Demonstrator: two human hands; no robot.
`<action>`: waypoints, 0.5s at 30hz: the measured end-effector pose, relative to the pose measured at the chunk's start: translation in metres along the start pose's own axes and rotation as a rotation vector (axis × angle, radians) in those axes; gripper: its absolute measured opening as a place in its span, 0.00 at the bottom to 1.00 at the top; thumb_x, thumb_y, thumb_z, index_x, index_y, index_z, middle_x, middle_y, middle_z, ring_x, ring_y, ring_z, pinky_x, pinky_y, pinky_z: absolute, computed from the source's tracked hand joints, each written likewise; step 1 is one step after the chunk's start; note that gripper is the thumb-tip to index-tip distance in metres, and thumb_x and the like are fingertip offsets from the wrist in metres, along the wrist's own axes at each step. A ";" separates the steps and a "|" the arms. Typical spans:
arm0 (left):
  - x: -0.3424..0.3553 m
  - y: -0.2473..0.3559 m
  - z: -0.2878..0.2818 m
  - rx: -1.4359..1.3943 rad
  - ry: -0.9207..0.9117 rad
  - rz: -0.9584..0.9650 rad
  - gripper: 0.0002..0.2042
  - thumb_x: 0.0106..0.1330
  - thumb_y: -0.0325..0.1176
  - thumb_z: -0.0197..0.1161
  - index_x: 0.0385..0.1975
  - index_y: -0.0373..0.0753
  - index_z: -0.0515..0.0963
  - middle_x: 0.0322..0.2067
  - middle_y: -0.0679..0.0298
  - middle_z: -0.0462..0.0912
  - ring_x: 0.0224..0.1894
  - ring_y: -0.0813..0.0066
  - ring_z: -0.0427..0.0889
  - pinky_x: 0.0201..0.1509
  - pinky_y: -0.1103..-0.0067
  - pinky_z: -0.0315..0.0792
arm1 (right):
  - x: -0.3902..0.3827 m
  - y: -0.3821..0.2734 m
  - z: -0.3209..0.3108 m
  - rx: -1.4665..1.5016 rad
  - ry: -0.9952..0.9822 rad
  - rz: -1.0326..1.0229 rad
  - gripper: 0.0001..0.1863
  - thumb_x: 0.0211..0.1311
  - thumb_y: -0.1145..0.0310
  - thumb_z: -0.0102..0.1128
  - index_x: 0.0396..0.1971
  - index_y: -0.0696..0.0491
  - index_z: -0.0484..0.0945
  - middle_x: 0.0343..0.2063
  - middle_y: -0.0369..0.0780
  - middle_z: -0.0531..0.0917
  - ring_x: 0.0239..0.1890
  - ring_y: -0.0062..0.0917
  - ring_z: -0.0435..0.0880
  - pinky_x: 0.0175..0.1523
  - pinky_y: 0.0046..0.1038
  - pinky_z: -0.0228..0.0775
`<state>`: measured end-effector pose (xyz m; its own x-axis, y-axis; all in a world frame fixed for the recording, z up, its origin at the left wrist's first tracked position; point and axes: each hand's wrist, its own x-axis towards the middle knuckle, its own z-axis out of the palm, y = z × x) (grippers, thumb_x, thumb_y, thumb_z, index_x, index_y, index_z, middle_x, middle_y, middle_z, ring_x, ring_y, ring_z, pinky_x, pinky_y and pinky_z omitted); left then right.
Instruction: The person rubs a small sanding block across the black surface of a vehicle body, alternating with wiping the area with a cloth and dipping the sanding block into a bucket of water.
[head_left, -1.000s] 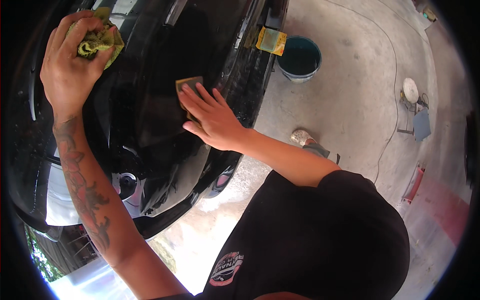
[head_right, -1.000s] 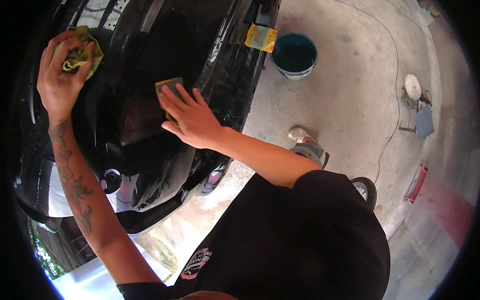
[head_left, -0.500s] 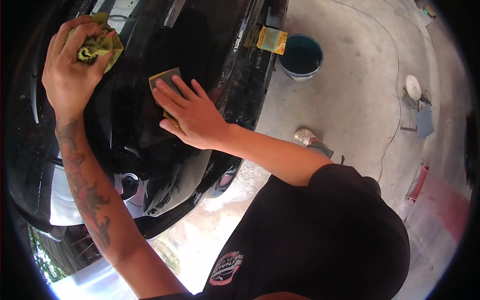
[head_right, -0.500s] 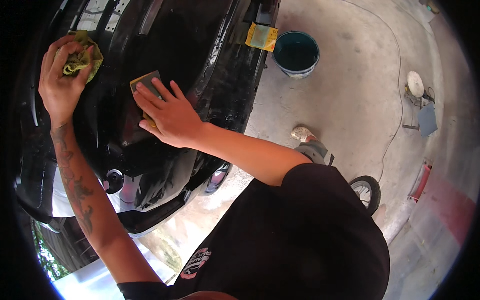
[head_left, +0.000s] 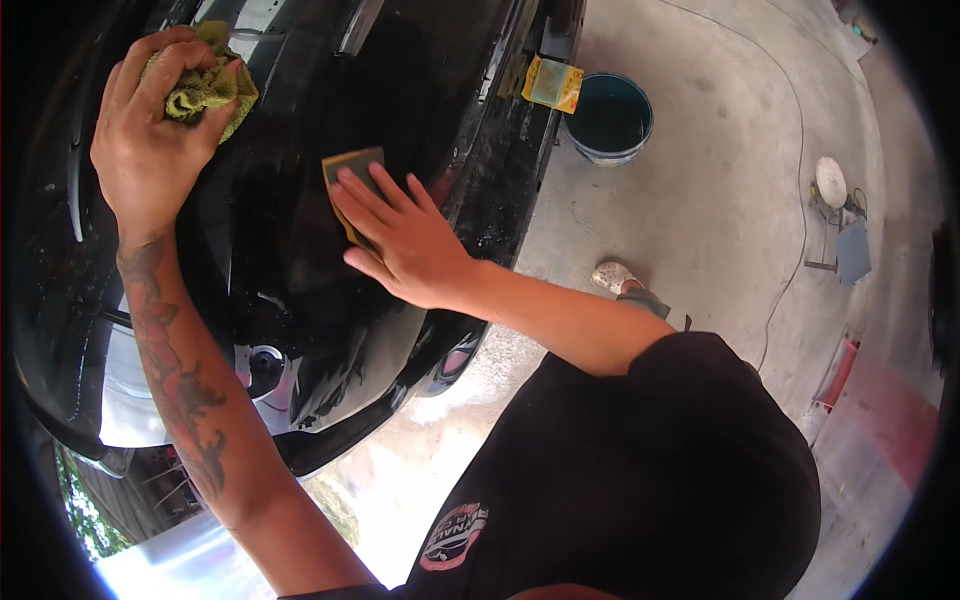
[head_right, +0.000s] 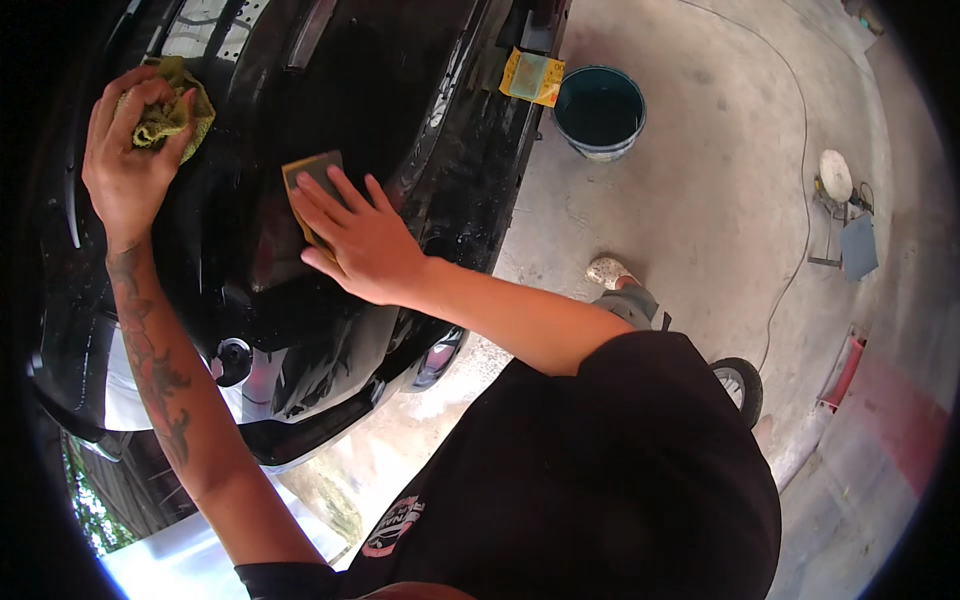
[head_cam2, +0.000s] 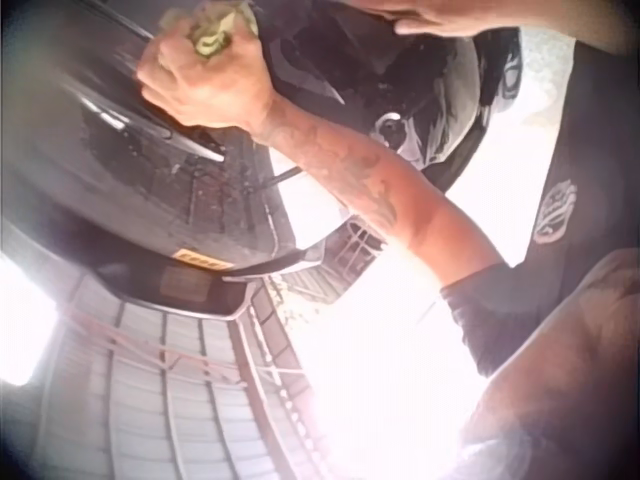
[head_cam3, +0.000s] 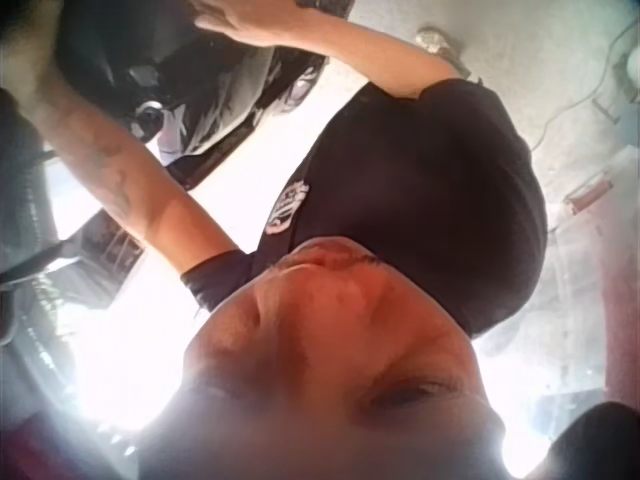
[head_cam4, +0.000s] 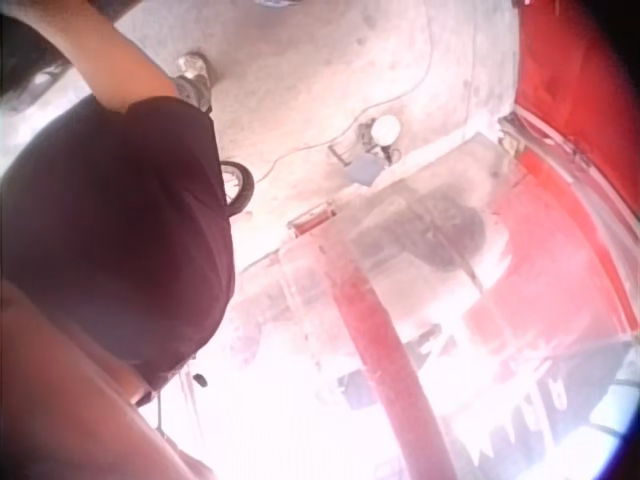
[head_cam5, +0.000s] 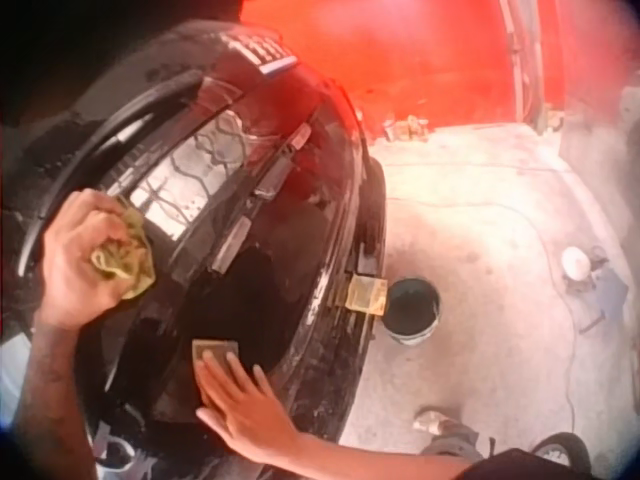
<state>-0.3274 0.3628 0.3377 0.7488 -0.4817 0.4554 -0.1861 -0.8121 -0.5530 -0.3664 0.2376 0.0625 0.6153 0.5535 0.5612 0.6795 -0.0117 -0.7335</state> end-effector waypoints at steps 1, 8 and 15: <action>0.001 0.001 0.000 0.016 -0.003 0.001 0.15 0.45 0.28 0.75 0.35 0.47 0.81 0.45 0.77 0.84 0.44 0.70 0.83 0.46 0.74 0.78 | -0.006 0.002 0.002 -0.006 -0.025 0.010 0.38 0.72 0.48 0.53 0.76 0.48 0.55 0.77 0.42 0.54 0.78 0.47 0.51 0.74 0.59 0.47; 0.001 0.001 -0.004 -0.012 0.010 0.010 0.15 0.45 0.28 0.75 0.35 0.46 0.82 0.45 0.77 0.84 0.44 0.70 0.83 0.46 0.73 0.78 | 0.071 0.023 -0.012 -0.017 0.307 0.137 0.36 0.72 0.50 0.53 0.72 0.53 0.60 0.75 0.44 0.59 0.75 0.47 0.56 0.71 0.63 0.50; 0.001 0.004 0.004 0.004 0.035 0.008 0.16 0.44 0.27 0.75 0.35 0.46 0.82 0.45 0.76 0.84 0.45 0.69 0.83 0.46 0.73 0.79 | 0.034 0.016 -0.005 -0.096 0.133 0.030 0.36 0.72 0.48 0.51 0.74 0.49 0.59 0.75 0.41 0.58 0.77 0.43 0.54 0.73 0.61 0.48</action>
<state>-0.3246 0.3602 0.3326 0.7249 -0.4990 0.4749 -0.1890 -0.8070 -0.5594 -0.3327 0.2522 0.0711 0.6793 0.4370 0.5896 0.6908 -0.1096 -0.7147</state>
